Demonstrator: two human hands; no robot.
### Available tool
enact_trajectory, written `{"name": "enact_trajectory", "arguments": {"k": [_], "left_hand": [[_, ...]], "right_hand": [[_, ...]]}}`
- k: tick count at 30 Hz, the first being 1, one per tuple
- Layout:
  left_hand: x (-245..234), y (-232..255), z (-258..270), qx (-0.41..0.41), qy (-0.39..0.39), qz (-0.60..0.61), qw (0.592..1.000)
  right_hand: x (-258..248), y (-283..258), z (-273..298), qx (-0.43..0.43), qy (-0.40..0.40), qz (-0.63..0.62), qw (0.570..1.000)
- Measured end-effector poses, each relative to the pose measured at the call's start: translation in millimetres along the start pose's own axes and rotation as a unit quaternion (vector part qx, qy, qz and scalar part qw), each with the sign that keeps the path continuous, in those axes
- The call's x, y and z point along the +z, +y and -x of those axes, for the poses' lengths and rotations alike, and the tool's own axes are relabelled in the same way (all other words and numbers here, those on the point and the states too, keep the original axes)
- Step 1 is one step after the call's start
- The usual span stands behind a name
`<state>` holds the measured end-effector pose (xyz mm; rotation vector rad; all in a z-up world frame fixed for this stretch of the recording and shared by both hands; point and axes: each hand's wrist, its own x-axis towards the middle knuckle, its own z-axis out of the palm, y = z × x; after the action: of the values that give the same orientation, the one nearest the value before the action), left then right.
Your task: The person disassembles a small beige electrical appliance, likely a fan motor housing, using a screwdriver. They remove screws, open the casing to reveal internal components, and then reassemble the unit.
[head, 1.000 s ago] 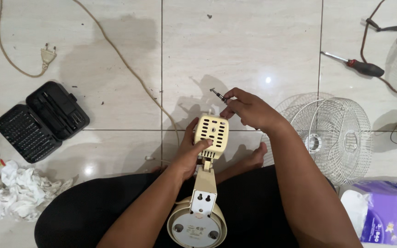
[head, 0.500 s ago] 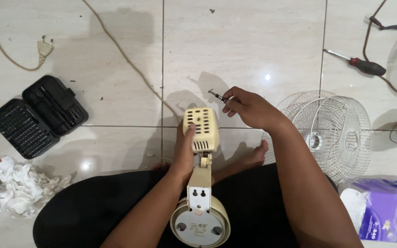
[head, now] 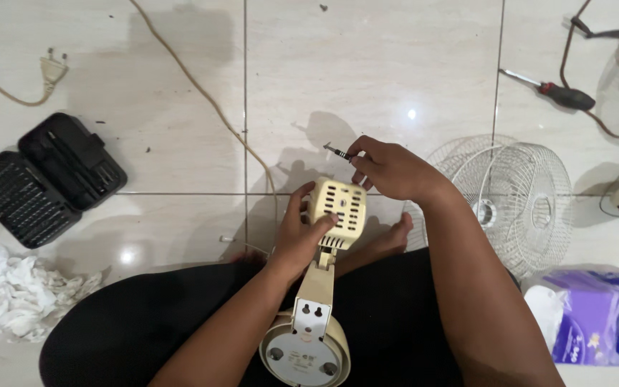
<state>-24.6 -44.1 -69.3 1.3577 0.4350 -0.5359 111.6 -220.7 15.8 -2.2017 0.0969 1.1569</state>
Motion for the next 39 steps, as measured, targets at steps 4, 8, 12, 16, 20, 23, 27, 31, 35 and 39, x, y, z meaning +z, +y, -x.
{"name": "enact_trajectory", "arguments": {"k": [4,8,12,16,20,23,27,31,35,39], "left_hand": [[7.1,-1.9,4.9,-0.001,-0.043,-0.073,0.996],[14.7,-10.6,12.0,0.026,-0.1,-0.095,0.99],[18.8,-15.9,11.9,0.046,-0.121,-0.077,0.989],[19.3,-12.9,13.0,0.048,-0.121,-0.066,0.989],[22.8,-13.4,20.7,0.269,-0.04,-0.193,0.943],[28.4,-10.6,27.6,0.328,-0.02,-0.179,0.927],[31.0,-10.0,31.7,0.316,-0.035,-0.073,0.945],[31.5,-10.3,29.2,0.3,-0.051,0.087,0.949],[33.5,-10.0,26.5,0.295,-0.061,0.11,0.947],[29.2,-0.8,30.1,0.29,-0.037,0.013,0.956]], "right_hand": [[-1.1,2.9,11.7,0.045,-0.032,0.07,0.996],[1.4,14.3,23.3,0.055,-0.05,0.134,0.988],[-1.7,21.7,38.0,0.041,-0.011,0.153,0.987],[6.1,19.8,68.7,-0.043,0.11,0.145,0.982],[17.0,30.6,106.8,-0.2,0.194,0.067,0.958],[19.1,35.5,118.9,-0.152,0.174,-0.015,0.973],[14.4,41.4,123.4,-0.143,0.168,0.002,0.975],[13.9,40.2,123.9,-0.149,0.128,-0.033,0.98],[16.2,36.7,120.9,-0.146,0.126,-0.001,0.981],[19.0,33.2,120.7,-0.137,0.118,-0.009,0.984]]}}
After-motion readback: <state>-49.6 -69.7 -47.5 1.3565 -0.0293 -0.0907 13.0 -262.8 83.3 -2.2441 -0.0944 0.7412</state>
